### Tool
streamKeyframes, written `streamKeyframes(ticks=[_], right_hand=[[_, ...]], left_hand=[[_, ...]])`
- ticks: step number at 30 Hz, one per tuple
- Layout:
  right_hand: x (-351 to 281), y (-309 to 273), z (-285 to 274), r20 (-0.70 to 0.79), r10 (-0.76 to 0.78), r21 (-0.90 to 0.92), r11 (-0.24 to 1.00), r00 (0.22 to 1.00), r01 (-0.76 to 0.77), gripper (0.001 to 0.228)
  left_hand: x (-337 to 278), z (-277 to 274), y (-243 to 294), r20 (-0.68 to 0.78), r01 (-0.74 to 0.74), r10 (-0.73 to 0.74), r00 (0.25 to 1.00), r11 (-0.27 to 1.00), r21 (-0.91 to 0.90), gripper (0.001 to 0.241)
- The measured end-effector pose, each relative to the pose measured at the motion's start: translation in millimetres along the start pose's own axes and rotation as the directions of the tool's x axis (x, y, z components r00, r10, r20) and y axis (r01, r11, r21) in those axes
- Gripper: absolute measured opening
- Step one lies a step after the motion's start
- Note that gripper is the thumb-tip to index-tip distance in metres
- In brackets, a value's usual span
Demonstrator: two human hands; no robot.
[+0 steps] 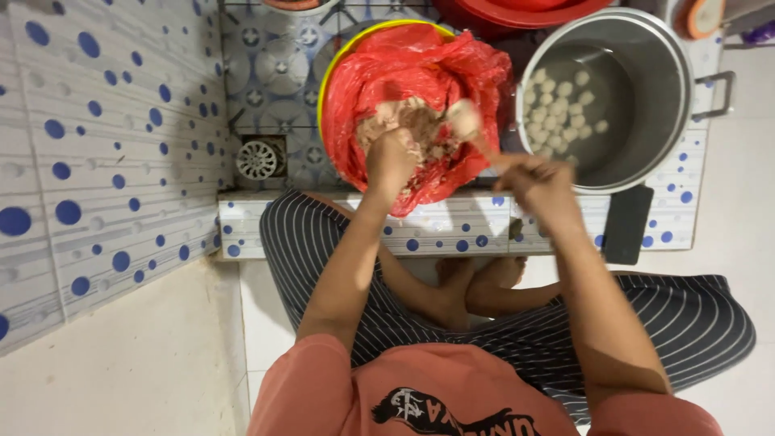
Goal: Forming dough balls by hand and spoon and dropping them into a pot of water
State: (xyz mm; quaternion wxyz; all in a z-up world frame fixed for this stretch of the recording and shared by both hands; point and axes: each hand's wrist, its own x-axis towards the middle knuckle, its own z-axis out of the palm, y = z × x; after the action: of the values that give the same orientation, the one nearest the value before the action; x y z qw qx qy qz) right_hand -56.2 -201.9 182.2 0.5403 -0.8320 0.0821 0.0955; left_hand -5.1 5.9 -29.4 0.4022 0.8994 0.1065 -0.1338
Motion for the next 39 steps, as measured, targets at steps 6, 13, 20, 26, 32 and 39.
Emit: streamKeyframes(ticks=[6, 13, 20, 26, 32, 39], right_hand=[[78.3, 148.9, -97.1, -0.187, -0.152, -0.458, 0.888, 0.971, 0.051, 0.022], [130.3, 329.2, -125.2, -0.185, -0.01, -0.701, 0.702, 0.983, -0.124, 0.024], [121.5, 294.4, -127.0, -0.245, -0.139, -0.697, 0.713, 0.959, -0.075, 0.019], [73.8, 163.6, -61.7, -0.301, -0.226, -0.223, 0.961, 0.927, 0.162, 0.024], [2.1, 111.8, 62.2, -0.035, -0.017, -0.089, 0.996, 0.999, 0.014, 0.02], [-13.1, 112.4, 92.2, 0.079, 0.212, 0.222, 0.949, 0.974, -0.224, 0.027]], left_hand=[[-6.8, -6.8, 1.9, -0.035, 0.049, -0.055, 0.998, 0.988, -0.147, 0.014], [10.0, 11.7, -30.7, -0.119, -0.031, 0.004, 0.993, 0.973, -0.23, 0.008], [-5.3, -30.1, 14.8, -0.184, -0.152, 0.075, 0.98, 0.88, -0.45, 0.019], [-48.3, -108.5, 108.5, 0.139, 0.161, -0.091, 0.986, 0.316, -0.935, 0.025], [-4.2, -38.3, 27.0, 0.5, 0.495, -0.012, 0.866, -0.121, -0.86, 0.021], [-16.6, -41.9, 29.0, 0.483, 0.452, -0.124, 0.867, -0.216, -0.866, 0.022]])
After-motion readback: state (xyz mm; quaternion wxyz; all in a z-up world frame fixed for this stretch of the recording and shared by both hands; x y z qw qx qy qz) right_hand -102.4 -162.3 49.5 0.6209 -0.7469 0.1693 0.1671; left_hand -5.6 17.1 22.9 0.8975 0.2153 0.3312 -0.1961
